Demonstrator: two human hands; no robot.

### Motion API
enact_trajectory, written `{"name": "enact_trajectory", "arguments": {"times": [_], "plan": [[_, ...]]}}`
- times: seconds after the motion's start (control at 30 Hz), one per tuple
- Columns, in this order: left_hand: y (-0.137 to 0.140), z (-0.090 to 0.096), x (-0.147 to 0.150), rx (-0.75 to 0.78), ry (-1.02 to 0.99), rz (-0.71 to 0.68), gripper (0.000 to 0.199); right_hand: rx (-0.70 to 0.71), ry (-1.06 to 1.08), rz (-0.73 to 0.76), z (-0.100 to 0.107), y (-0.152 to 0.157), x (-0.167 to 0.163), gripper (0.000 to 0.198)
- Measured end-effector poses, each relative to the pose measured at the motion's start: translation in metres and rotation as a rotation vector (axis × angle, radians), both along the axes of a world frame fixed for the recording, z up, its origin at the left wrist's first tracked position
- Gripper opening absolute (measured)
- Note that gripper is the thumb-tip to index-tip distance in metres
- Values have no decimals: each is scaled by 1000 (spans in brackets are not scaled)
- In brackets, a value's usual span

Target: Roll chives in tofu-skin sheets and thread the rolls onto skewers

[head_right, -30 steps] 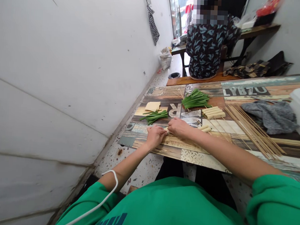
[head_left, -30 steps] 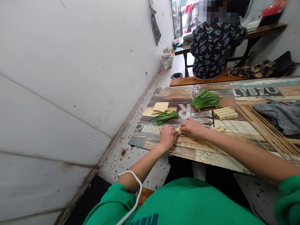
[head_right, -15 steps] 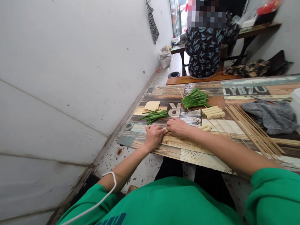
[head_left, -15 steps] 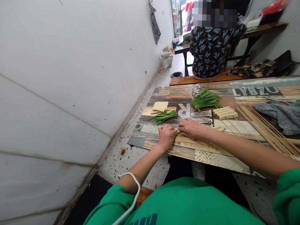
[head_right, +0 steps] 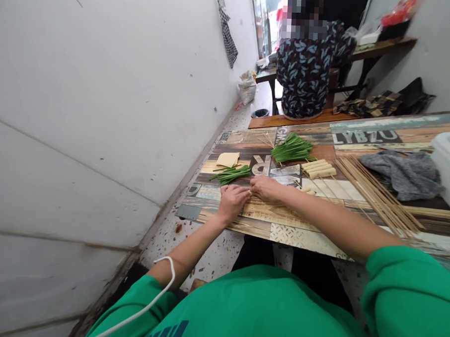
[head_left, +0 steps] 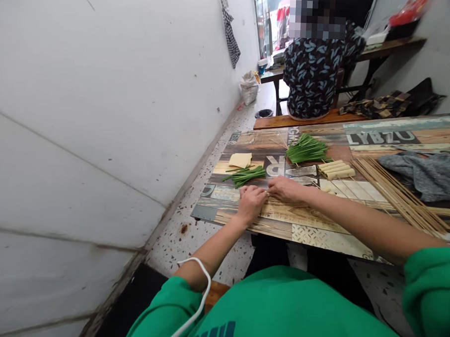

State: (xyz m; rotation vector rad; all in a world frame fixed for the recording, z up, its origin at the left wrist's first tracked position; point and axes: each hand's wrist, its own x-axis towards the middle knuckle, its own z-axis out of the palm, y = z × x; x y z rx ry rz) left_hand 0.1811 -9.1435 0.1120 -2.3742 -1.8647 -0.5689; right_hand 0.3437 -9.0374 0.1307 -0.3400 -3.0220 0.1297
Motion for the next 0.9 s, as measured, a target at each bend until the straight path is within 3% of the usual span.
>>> {"name": "enact_trajectory", "arguments": {"times": [0.17, 0.23, 0.37, 0.47, 0.63, 0.77, 0.9], "plan": [[10, -15, -4, 44, 50, -59, 24, 14, -61, -115, 13, -8, 2, 29], [14, -20, -7, 78, 17, -55, 19, 25, -14, -251, 20, -12, 17, 27], [19, -27, -12, 105, -78, -95, 15, 73, 23, -702, 26, -37, 83, 29], [20, -30, -12, 123, -130, -118, 18, 91, -108, -900, 18, -68, 136, 29], [20, -30, -12, 148, -132, -81, 16, 184, -121, -974, -9, -100, 172, 28], [22, -29, -12, 138, -85, -57, 21, 222, 20, -1006, -22, -100, 172, 31], [24, -30, -12, 118, -30, -49, 26, 193, 284, -926, -18, -107, 159, 31]]}}
